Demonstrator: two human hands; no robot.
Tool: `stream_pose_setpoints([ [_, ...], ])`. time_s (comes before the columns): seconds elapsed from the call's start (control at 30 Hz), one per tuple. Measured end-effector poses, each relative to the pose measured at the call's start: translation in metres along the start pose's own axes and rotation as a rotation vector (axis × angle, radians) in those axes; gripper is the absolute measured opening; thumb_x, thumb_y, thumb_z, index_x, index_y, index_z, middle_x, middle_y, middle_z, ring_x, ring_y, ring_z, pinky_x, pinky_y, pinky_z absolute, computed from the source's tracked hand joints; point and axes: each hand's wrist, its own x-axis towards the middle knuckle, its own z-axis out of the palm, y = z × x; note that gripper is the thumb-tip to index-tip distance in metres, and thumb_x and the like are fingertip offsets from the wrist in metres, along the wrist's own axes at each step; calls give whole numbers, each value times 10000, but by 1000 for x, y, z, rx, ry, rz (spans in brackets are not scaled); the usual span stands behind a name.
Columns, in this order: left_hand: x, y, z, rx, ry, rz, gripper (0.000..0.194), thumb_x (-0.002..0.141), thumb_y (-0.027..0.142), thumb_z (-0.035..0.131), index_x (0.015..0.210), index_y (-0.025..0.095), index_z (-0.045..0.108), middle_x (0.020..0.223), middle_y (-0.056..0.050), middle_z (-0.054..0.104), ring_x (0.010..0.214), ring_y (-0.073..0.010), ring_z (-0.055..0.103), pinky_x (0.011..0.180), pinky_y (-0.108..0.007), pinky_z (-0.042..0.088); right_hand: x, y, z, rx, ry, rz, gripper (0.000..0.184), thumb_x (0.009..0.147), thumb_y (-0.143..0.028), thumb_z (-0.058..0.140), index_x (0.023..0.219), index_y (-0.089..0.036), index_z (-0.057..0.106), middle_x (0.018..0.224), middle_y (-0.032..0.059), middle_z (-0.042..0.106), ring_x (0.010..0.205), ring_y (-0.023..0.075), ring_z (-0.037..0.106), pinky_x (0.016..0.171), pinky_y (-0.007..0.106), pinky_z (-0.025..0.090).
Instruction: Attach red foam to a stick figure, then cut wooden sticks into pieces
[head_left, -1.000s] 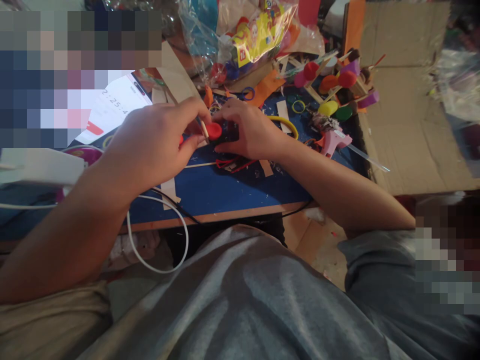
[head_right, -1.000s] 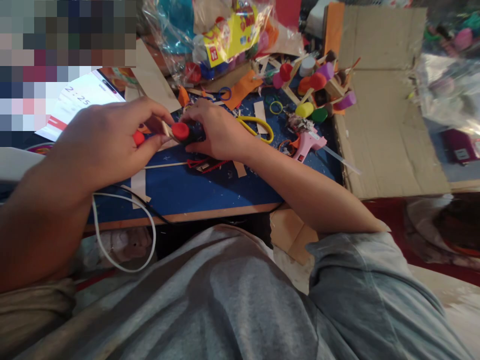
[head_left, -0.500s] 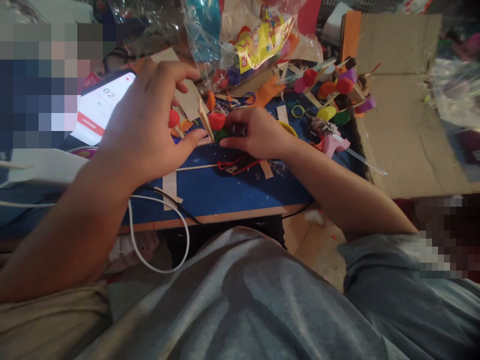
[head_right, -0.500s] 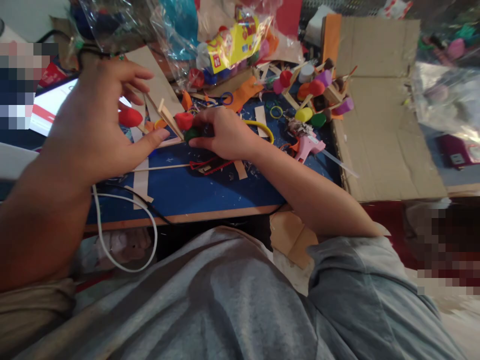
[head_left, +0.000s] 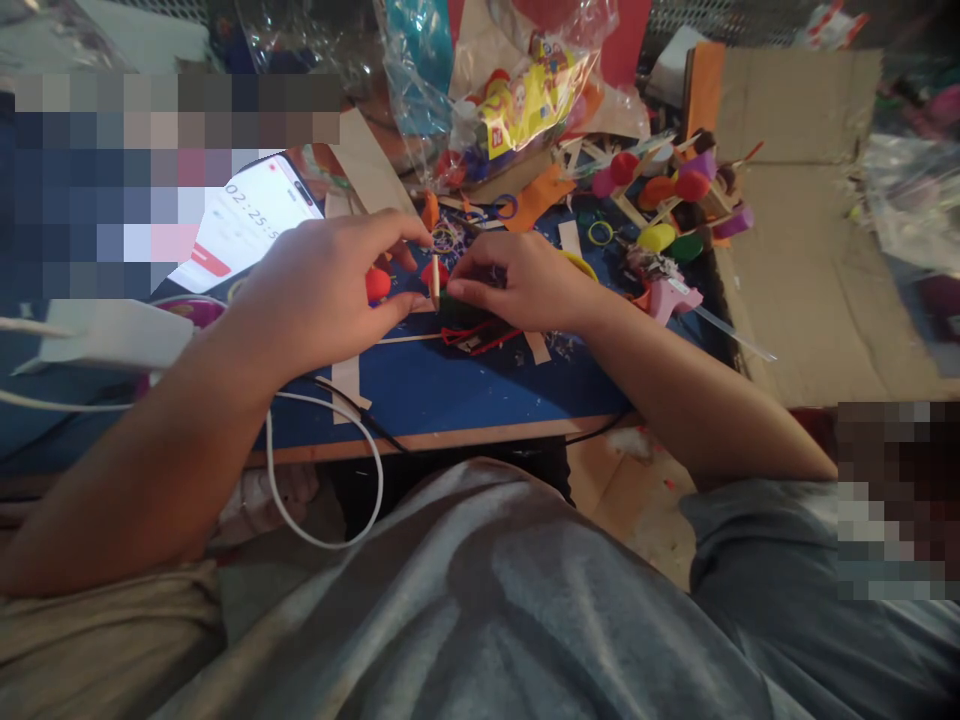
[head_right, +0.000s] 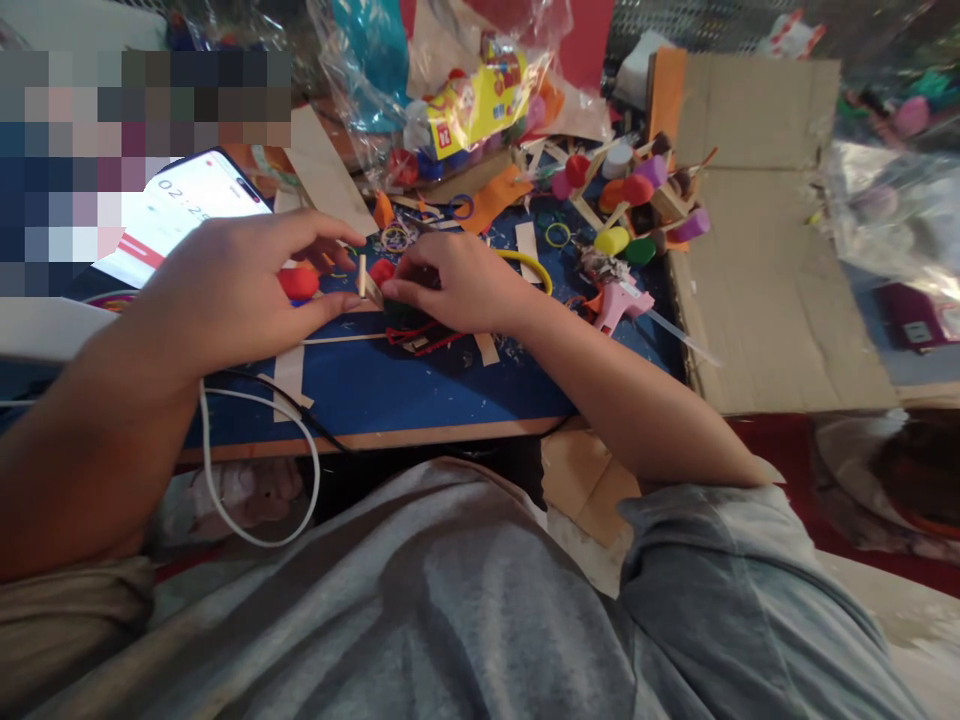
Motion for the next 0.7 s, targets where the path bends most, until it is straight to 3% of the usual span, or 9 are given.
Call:
stream_pose_setpoints([
  [0.1, -1, 0, 1, -15, -15, 12, 585, 995, 617, 688, 1491, 316, 757, 1245, -61, 868, 1121, -368, 805, 1071, -510, 604, 4, 3, -3, -17, 53, -6, 224, 1049, -354, 713, 1143, -218, 863, 976, 52, 830, 850, 215, 684, 825, 380, 502],
  [0.23, 0, 1, 3, 28, -28, 22, 621, 1005, 614, 685, 1526, 283, 754, 1273, -104, 871, 1173, -413, 822, 1078, -557, 613, 20, 11, -3, -59, -2, -87, 344, 1011, -338, 764, 1342, -273, 832, 1126, 66, 849, 971, 261, 722, 959, 442, 546],
  [0.37, 1, -3, 6, 24, -10, 59, 582, 1003, 573, 714, 1513, 299, 766, 1308, -116, 873, 1183, -427, 837, 1040, -572, 642, 42, 15, 1, -145, -107, -156, 189, 971, -364, 813, 1144, -302, 859, 1125, 62, 840, 1067, 294, 712, 1005, 458, 533],
  [0.53, -1, -10, 12, 5, 30, 106, 547, 972, 517, 766, 1493, 350, 763, 1291, -71, 881, 1152, -389, 846, 1009, -528, 664, 53, 13, 4, -164, -151, -150, 121, 934, -363, 835, 1002, -263, 840, 1044, 63, 826, 987, 264, 695, 939, 430, 505],
  [0.7, -2, -7, 11, -25, 38, 120, 567, 963, 496, 790, 1505, 338, 741, 1338, -77, 871, 1168, -399, 842, 1016, -534, 663, 49, 11, -11, 45, -69, -23, 166, 959, -412, 830, 1022, -260, 844, 951, 27, 838, 867, 211, 680, 831, 383, 522],
])
